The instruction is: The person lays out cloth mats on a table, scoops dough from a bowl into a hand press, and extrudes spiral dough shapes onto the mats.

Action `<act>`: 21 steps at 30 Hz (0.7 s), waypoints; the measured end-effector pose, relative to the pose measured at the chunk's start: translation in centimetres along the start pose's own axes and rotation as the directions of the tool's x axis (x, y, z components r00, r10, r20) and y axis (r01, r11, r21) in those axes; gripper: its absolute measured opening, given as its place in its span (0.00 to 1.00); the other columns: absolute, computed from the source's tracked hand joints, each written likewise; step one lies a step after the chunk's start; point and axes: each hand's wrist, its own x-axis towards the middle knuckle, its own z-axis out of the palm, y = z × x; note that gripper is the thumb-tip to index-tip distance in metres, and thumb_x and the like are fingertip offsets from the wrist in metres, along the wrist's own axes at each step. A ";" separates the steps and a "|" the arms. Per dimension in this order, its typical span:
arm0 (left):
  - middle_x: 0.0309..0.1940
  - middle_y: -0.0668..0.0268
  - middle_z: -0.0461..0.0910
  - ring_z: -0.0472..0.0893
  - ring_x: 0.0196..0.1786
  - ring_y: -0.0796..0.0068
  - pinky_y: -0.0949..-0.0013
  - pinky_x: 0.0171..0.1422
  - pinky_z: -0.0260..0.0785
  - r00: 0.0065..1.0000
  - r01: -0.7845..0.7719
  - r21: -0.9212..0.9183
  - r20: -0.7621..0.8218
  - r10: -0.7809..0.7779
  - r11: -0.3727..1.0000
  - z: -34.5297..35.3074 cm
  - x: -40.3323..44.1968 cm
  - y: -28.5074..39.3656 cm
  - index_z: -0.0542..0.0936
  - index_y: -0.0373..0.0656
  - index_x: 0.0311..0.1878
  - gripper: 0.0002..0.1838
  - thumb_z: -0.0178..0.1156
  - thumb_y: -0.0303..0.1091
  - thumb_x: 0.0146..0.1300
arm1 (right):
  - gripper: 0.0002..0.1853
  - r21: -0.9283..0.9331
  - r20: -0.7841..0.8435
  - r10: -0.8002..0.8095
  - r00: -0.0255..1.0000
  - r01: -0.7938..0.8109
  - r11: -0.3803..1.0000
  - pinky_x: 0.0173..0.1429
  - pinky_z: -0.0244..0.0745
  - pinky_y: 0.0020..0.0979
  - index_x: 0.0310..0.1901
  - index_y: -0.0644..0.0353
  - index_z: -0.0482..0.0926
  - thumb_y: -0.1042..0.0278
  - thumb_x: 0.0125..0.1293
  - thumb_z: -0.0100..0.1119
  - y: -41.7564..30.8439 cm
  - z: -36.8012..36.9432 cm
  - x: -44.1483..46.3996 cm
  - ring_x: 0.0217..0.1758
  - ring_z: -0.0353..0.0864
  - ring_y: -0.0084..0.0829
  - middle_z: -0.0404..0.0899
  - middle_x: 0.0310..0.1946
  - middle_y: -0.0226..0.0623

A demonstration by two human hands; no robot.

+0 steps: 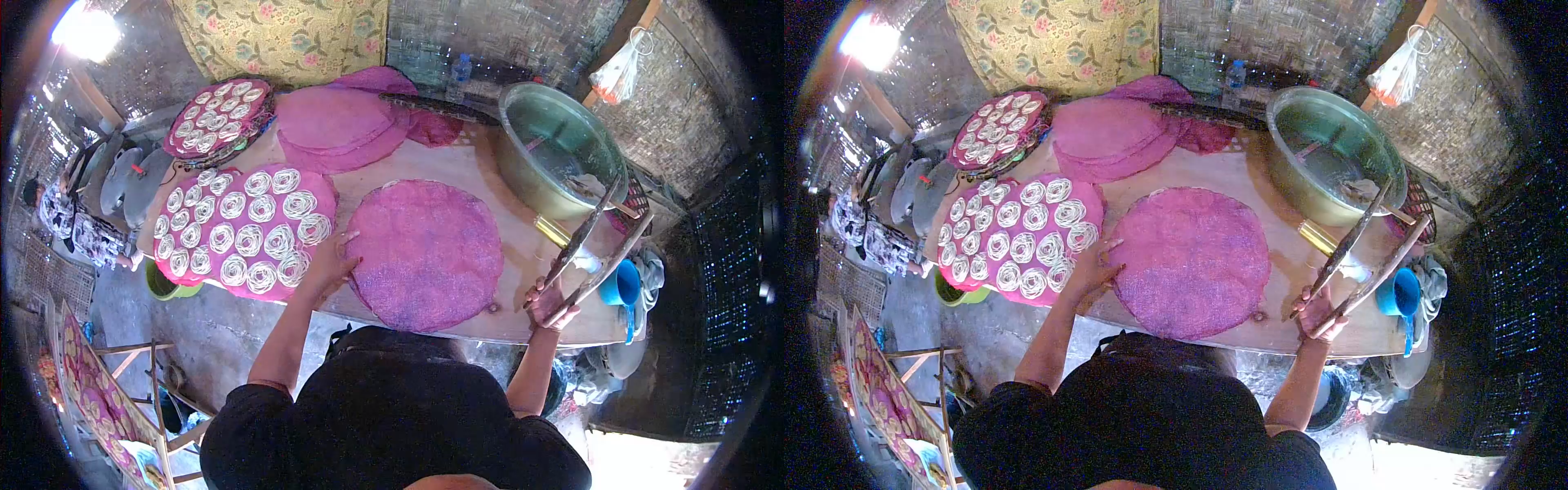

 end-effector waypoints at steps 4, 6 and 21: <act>0.58 0.53 0.68 0.75 0.55 0.57 0.61 0.57 0.69 0.987 0.094 0.263 -0.153 -0.055 0.960 -3.2 0.5 5.8 0.70 0.44 0.61 0.33 0.68 0.31 0.49 | 0.62 0.007 0.033 0.067 0.997 -0.067 0.998 0.46 0.69 0.38 0.71 0.50 0.44 0.38 0.39 0.73 0.0 -0.9 -0.3 0.38 0.72 0.39 0.70 0.42 0.44; 0.58 0.58 0.67 0.74 0.55 0.61 0.63 0.59 0.67 0.903 -0.257 0.271 -0.275 0.330 0.928 -5.0 2.3 6.5 0.67 0.50 0.64 0.35 0.68 0.35 0.51 | 0.60 0.022 0.122 0.115 0.986 -0.119 0.993 0.48 0.70 0.38 0.70 0.54 0.47 0.37 0.40 0.72 1.1 1.6 0.3 0.41 0.73 0.41 0.71 0.43 0.46; 0.66 0.58 0.60 0.69 0.62 0.66 0.61 0.64 0.62 0.781 -0.105 -0.968 0.061 0.621 0.228 -3.1 4.9 21.4 0.47 0.46 0.72 0.43 0.50 0.61 0.63 | 0.51 0.098 0.578 0.616 0.536 -0.794 0.600 0.49 0.74 0.40 0.66 0.61 0.55 0.36 0.49 0.64 13.7 14.2 2.5 0.45 0.77 0.44 0.74 0.44 0.52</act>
